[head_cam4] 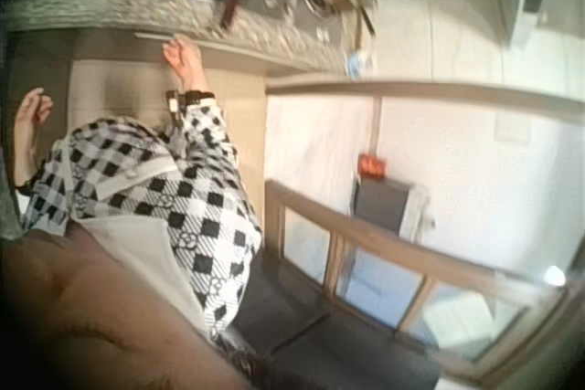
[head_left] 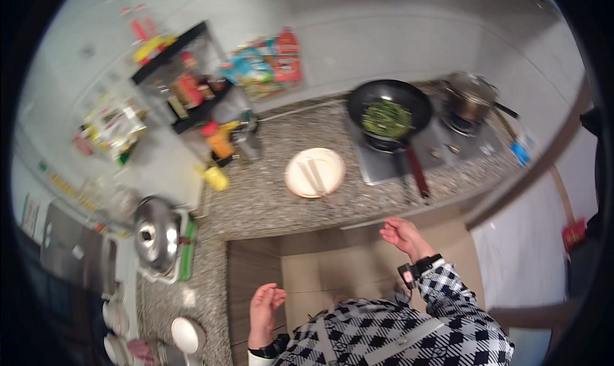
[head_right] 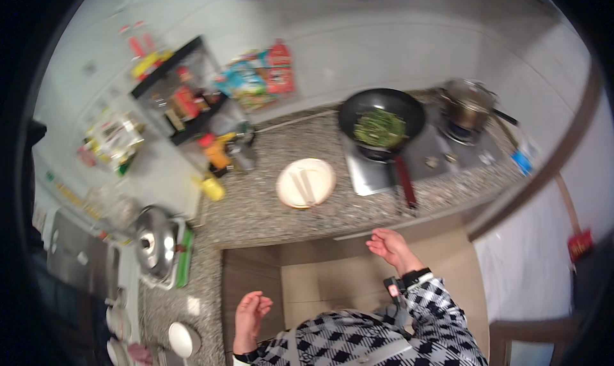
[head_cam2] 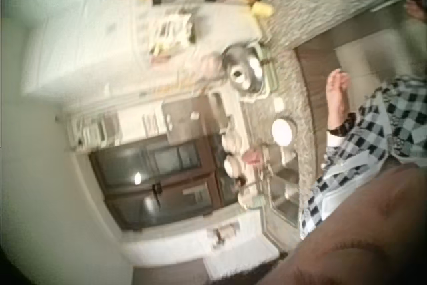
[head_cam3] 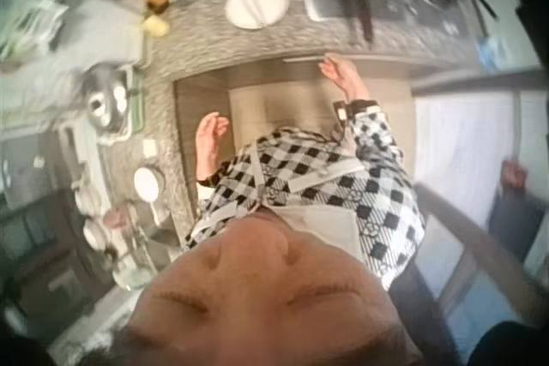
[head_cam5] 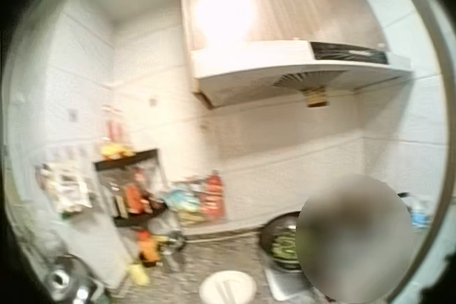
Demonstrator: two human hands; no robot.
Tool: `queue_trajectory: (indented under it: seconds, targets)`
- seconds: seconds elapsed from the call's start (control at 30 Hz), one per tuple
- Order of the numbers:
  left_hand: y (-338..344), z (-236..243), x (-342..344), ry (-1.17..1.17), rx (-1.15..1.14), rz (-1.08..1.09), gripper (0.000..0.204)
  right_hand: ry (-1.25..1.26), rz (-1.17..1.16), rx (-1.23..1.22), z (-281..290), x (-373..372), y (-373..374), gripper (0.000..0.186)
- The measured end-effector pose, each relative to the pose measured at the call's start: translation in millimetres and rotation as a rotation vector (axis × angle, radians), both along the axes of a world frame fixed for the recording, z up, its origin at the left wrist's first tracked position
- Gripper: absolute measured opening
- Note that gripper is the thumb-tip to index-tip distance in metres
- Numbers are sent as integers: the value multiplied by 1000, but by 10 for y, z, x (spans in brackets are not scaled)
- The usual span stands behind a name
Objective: The person stir-fries green vegetables in a wok using chopsticks and periodically shakes the pan. They also lift the lid of a pot on the adjacent burner and stir its contents with a ladle.
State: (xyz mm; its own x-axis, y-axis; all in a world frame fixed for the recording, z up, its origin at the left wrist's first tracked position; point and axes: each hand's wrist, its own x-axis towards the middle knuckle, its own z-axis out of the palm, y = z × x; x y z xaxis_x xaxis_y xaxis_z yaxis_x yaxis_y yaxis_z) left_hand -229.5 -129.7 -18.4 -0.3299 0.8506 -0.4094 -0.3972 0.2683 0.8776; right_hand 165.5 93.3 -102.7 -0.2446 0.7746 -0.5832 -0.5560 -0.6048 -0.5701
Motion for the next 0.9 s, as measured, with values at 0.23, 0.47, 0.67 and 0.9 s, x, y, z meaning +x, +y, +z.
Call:
queue_trajectory:
  seconds: [0.23, 0.47, 0.67, 0.9]
  targets:
    - [663, -15, 498, 4, -26, -222, 16, -15, -203, -5, 20, 1161, -474, 24]
    - [992, 91, 1326, 11, -30, -208, 17, -116, -73, 56, 650, 1373, -4, 33]
    - [1088, 93, 2005, 12, -67, -122, 18, 147, 169, 188, 1123, 1051, 801, 36]
    - [703, 66, 2412, 4, -96, 91, 18, 181, 292, 153, 1127, 1031, 1085, 15]
